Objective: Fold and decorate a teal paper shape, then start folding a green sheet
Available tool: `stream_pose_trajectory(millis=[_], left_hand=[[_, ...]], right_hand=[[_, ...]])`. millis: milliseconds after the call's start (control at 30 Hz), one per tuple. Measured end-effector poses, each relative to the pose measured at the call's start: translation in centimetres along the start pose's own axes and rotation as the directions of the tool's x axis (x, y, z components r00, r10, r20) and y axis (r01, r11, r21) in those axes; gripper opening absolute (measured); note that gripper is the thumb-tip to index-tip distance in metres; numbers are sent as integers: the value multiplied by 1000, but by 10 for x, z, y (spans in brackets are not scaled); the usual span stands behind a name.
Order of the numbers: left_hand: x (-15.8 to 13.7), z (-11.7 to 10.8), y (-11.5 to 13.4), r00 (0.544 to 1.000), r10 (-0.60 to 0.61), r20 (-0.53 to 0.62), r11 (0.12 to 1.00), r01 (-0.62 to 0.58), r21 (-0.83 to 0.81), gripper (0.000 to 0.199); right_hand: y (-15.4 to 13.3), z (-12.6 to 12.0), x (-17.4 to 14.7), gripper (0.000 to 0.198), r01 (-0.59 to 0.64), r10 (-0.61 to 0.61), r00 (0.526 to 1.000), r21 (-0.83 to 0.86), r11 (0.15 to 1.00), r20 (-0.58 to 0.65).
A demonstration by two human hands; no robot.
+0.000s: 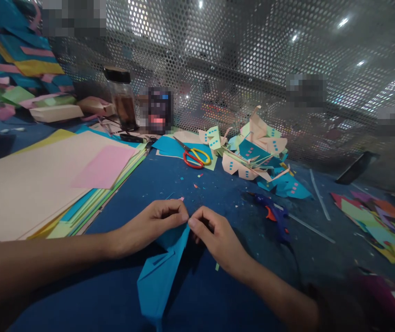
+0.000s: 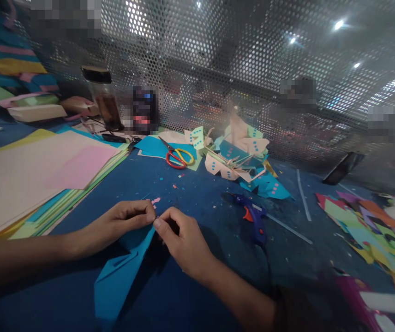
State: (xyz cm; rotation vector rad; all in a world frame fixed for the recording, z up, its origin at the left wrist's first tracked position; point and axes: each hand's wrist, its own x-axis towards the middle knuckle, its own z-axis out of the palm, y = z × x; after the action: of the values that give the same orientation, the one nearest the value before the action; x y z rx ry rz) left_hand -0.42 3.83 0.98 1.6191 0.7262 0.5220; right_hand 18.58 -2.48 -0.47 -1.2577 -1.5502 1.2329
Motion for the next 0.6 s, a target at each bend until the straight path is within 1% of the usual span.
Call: stream_pose_trajectory(millis=[133,300,400,600], left_hand=[[-1,0,-2,1000,-1,-26,1000,2,19,32],[-2,0,-2,1000,-22,3,999,21,36,35],[-2,1,-1,1000,-27,0,999,27,43,36],[0,0,-4,998,-26,-50,999,27,19,34]], right_hand=[[1,1,0,28,-19,19,1000,-33,999,12],[1,0,0,24,-29,30,999,-44,999,10],[1,-1,0,23,-28,29,1000,-63,998,6],[-1,1,-1,32,-23,27,998,-74,997,56]])
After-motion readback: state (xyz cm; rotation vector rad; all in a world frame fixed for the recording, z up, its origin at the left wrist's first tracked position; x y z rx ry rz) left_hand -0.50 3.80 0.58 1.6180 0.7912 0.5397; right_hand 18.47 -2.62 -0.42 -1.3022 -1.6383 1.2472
